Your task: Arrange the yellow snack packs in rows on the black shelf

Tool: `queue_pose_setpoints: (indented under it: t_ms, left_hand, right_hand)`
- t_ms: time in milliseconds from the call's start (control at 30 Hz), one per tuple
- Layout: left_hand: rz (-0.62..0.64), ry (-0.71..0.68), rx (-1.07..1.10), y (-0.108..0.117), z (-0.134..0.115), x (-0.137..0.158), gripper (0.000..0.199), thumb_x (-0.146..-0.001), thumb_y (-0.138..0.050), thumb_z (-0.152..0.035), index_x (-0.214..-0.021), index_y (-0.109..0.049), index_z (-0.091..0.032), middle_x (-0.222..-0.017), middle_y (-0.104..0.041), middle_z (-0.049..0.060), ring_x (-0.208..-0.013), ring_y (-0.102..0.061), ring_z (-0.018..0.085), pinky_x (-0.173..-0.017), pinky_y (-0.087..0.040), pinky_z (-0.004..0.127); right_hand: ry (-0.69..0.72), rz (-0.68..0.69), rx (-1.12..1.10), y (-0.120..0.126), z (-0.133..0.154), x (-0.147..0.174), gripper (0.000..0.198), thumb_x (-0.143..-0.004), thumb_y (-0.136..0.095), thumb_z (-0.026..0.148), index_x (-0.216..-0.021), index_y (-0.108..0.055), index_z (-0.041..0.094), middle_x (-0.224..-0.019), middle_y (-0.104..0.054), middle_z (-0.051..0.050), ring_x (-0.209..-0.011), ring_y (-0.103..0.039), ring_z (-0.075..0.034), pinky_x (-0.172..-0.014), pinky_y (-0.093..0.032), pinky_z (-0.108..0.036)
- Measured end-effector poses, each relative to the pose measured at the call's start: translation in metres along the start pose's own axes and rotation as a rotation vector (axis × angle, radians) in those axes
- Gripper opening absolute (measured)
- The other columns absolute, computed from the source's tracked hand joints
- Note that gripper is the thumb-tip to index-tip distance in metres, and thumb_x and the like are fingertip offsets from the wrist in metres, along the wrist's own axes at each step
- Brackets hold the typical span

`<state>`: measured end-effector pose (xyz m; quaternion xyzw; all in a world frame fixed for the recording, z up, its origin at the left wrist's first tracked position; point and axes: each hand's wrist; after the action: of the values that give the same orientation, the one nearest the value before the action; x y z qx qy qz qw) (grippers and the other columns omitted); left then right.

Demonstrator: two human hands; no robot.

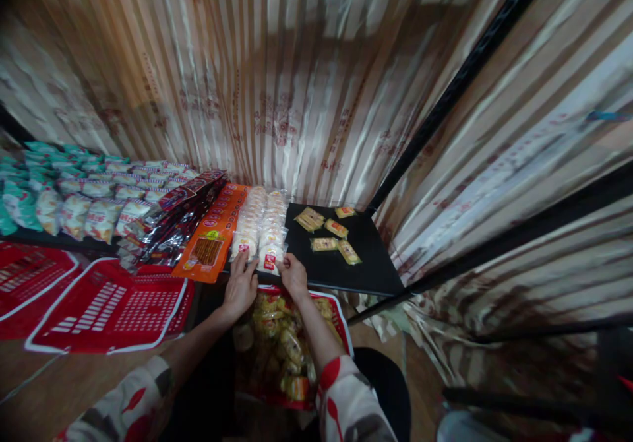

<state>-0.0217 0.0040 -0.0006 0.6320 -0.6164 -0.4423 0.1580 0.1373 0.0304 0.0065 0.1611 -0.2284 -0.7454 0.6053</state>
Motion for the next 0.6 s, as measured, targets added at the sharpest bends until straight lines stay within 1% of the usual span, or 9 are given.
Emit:
queue_pose_setpoints:
  t_ms: [133,267,367,433,500,600]
  left_hand:
    - [0.028,-0.041,-0.028,-0.006,0.007,-0.001,0.044,-0.077,-0.043,-0.006,-0.119,-0.054,-0.018,-0.141,-0.037,0.01,-0.135,-0.024,0.028,-0.108,-0.033,0.048]
    - [0.039,-0.091,-0.069,-0.011,0.014,0.002,0.048,-0.079,-0.04,-0.006,-0.126,-0.048,-0.015,-0.14,-0.037,0.013,-0.135,-0.025,0.028,-0.108,-0.033,0.048]
    - [0.018,-0.136,-0.08,-0.012,0.015,0.003,0.051,-0.081,-0.038,-0.007,-0.13,-0.045,-0.015,-0.143,-0.031,0.014,-0.136,-0.021,0.028,-0.109,-0.03,0.048]
    - [0.02,-0.176,-0.075,-0.012,0.014,0.003,0.053,-0.08,-0.038,-0.007,-0.132,-0.043,-0.019,-0.145,-0.027,0.012,-0.137,-0.018,0.028,-0.109,-0.03,0.048]
    - [0.033,-0.207,-0.068,-0.013,0.014,0.003,0.054,-0.08,-0.039,-0.007,-0.132,-0.044,-0.022,-0.146,-0.028,0.01,-0.138,-0.018,0.027,-0.109,-0.03,0.047]
    - [0.053,-0.179,-0.068,-0.016,0.013,0.003,0.051,-0.081,-0.039,-0.009,-0.13,-0.046,-0.022,-0.144,-0.032,0.01,-0.136,-0.021,0.027,-0.107,-0.031,0.047]
  right_hand:
    - [0.009,-0.045,0.173,0.001,0.005,-0.004,0.015,-0.079,-0.054,0.032,-0.087,-0.062,0.022,-0.076,-0.066,-0.001,-0.069,-0.059,-0.014,-0.061,-0.042,-0.022]
    - [0.031,-0.064,0.3,0.0,0.008,-0.006,0.018,-0.081,-0.051,0.032,-0.091,-0.061,0.02,-0.081,-0.066,-0.003,-0.072,-0.059,-0.015,-0.064,-0.041,-0.023]
    - [0.045,-0.068,0.351,-0.004,0.007,-0.008,0.023,-0.083,-0.049,0.032,-0.096,-0.06,0.018,-0.085,-0.065,-0.005,-0.076,-0.059,-0.017,-0.067,-0.042,-0.024]
    - [0.053,-0.071,0.369,-0.006,0.006,-0.009,0.025,-0.083,-0.047,0.033,-0.098,-0.06,0.017,-0.086,-0.064,-0.006,-0.078,-0.059,-0.018,-0.07,-0.042,-0.026]
    - [0.063,-0.077,0.375,-0.007,0.005,-0.01,0.026,-0.084,-0.046,0.033,-0.1,-0.059,0.017,-0.086,-0.064,-0.006,-0.079,-0.059,-0.018,-0.072,-0.042,-0.026]
    - [0.078,-0.074,0.376,-0.007,0.005,-0.012,0.025,-0.084,-0.046,0.034,-0.098,-0.059,0.018,-0.086,-0.064,-0.005,-0.078,-0.059,-0.018,-0.071,-0.042,-0.026]
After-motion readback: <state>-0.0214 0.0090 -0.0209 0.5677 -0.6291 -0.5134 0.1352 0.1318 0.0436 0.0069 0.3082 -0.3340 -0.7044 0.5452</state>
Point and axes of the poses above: each hand's wrist, its own x-axis away from the middle knuckle, its own y-axis out of the back of the hand, z = x × y
